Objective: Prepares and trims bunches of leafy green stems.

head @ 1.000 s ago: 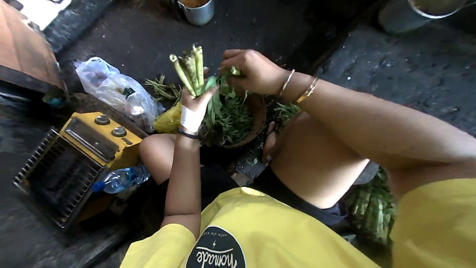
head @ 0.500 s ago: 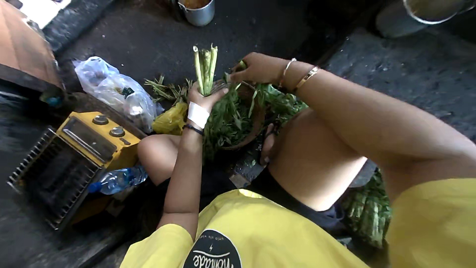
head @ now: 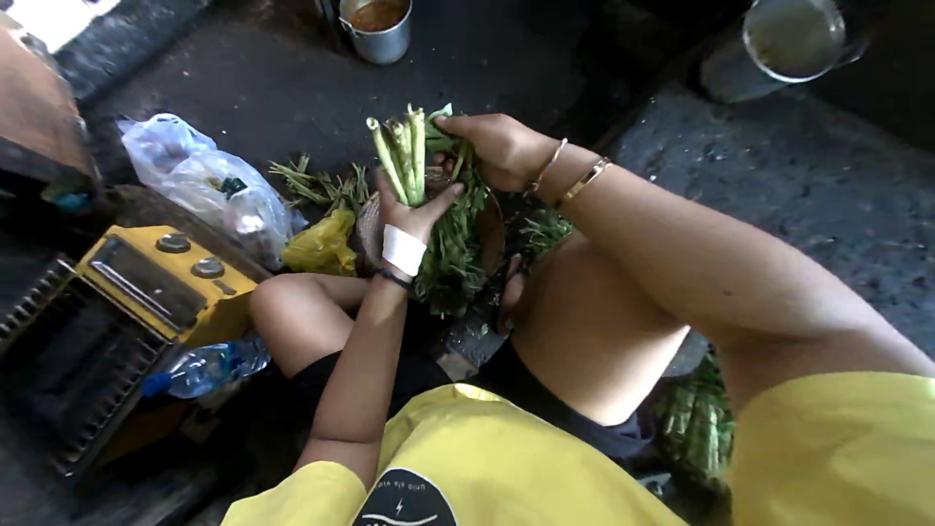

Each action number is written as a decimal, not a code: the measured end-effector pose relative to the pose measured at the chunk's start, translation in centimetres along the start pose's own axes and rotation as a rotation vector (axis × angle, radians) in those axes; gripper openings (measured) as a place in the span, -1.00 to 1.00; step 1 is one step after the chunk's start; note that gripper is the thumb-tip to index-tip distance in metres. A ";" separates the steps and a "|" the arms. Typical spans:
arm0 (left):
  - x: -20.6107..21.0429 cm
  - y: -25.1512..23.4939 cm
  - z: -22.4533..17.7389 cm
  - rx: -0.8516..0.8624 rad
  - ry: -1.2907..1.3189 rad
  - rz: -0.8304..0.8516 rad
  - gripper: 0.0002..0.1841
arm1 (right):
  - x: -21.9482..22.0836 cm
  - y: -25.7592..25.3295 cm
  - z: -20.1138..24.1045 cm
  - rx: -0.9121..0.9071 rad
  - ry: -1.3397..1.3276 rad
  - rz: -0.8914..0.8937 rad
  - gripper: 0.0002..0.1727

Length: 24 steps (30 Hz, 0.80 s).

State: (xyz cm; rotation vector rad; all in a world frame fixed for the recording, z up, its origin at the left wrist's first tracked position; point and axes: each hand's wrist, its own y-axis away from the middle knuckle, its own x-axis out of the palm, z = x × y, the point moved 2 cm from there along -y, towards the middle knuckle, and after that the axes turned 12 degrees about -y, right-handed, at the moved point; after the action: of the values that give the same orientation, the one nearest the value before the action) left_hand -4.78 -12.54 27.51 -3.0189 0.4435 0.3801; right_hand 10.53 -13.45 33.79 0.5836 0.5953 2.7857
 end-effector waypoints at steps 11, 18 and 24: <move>-2.8 0.7 1.3 0.013 -0.133 0.048 -0.75 | -1.7 -0.7 1.3 -0.388 0.907 0.033 -0.45; -3.2 0.0 1.1 0.004 -0.173 0.050 -0.78 | 0.2 1.4 0.4 -0.683 1.253 0.231 -0.69; -3.0 -0.2 0.6 0.075 -0.158 0.026 -0.81 | 1.7 1.8 -0.4 -0.780 1.575 0.297 -0.79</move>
State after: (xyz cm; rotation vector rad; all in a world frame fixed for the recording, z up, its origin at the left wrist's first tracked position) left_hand -7.69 -11.46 27.66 -2.8851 0.4740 0.5842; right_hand 8.61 -14.65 34.77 -1.8485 -0.4828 2.7950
